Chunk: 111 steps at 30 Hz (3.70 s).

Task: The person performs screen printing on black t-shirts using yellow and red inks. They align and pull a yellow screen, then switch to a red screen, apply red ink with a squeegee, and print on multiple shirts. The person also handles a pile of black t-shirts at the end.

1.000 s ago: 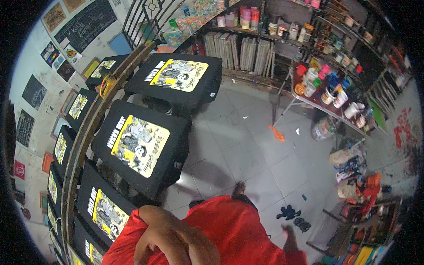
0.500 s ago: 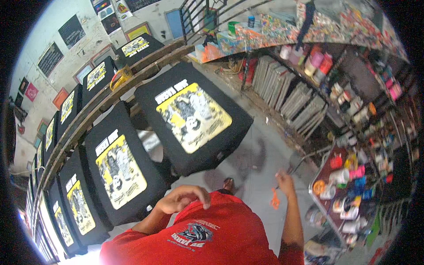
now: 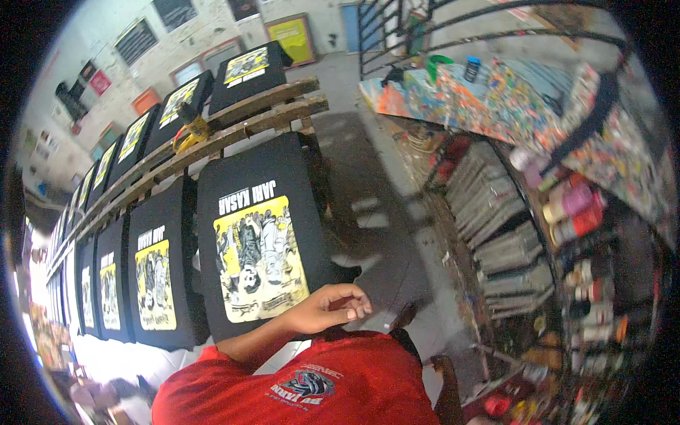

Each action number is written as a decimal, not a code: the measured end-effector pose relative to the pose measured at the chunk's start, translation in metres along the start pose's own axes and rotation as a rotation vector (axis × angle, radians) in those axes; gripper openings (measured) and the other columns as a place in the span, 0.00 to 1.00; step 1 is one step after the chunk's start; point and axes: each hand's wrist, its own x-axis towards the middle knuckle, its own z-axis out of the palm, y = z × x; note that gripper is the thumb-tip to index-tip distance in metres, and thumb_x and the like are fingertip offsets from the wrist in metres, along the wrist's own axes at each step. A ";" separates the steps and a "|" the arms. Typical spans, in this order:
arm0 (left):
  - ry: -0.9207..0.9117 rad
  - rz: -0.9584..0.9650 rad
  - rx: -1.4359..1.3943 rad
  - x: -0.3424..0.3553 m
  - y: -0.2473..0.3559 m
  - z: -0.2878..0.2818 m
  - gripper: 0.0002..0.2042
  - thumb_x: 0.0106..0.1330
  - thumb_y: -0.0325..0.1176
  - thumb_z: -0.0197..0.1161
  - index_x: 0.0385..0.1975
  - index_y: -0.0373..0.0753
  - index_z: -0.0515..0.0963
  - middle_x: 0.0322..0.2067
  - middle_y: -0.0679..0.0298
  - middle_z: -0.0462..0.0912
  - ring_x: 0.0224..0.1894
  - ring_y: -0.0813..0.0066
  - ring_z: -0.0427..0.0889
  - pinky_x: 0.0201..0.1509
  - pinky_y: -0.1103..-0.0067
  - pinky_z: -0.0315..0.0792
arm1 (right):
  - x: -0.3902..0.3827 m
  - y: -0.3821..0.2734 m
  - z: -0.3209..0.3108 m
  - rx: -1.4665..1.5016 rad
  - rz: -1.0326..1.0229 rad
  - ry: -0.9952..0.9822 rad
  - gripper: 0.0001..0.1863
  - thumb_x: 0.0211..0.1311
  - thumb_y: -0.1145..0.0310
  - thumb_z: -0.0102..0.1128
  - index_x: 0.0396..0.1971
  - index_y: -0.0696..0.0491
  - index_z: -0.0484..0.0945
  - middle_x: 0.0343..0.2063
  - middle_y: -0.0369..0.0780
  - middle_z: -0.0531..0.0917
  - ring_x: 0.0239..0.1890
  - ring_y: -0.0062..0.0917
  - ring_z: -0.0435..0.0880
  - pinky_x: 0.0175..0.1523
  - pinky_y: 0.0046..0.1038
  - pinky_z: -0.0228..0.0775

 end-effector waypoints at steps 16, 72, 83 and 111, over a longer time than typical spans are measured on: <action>0.964 -0.074 -0.123 0.137 -0.013 -0.039 0.10 0.68 0.31 0.57 0.44 0.33 0.74 0.41 0.63 0.78 0.46 0.76 0.75 0.54 0.76 0.69 | 0.510 0.255 -0.377 0.761 0.389 -0.041 0.21 0.64 0.59 0.58 0.49 0.60 0.77 0.42 0.47 0.83 0.47 0.34 0.82 0.53 0.31 0.71; 2.065 0.080 0.146 0.596 0.408 -1.326 0.16 0.58 0.29 0.68 0.13 0.34 0.70 0.13 0.69 0.69 0.19 0.85 0.64 0.22 0.81 0.58 | 2.126 0.506 -0.745 -0.458 -0.689 -0.752 0.19 0.61 0.56 0.49 0.41 0.52 0.81 0.38 0.47 0.84 0.42 0.43 0.82 0.48 0.41 0.75; 2.632 0.252 -0.136 0.544 0.450 -1.508 0.06 0.58 0.21 0.65 0.33 0.34 0.78 0.29 0.68 0.77 0.31 0.86 0.74 0.35 0.86 0.69 | 2.556 -0.003 -0.948 0.089 -0.718 -0.272 0.23 0.61 0.56 0.59 0.47 0.60 0.78 0.43 0.51 0.82 0.48 0.41 0.81 0.53 0.35 0.71; 2.475 -1.086 -0.521 -0.004 0.254 -1.874 0.23 0.60 0.50 0.62 0.18 0.32 0.80 0.19 0.46 0.79 0.24 0.46 0.78 0.31 0.61 0.69 | 2.979 -0.738 -0.866 -0.277 -0.877 -0.598 0.24 0.59 0.49 0.56 0.38 0.58 0.81 0.40 0.53 0.82 0.46 0.47 0.80 0.50 0.44 0.70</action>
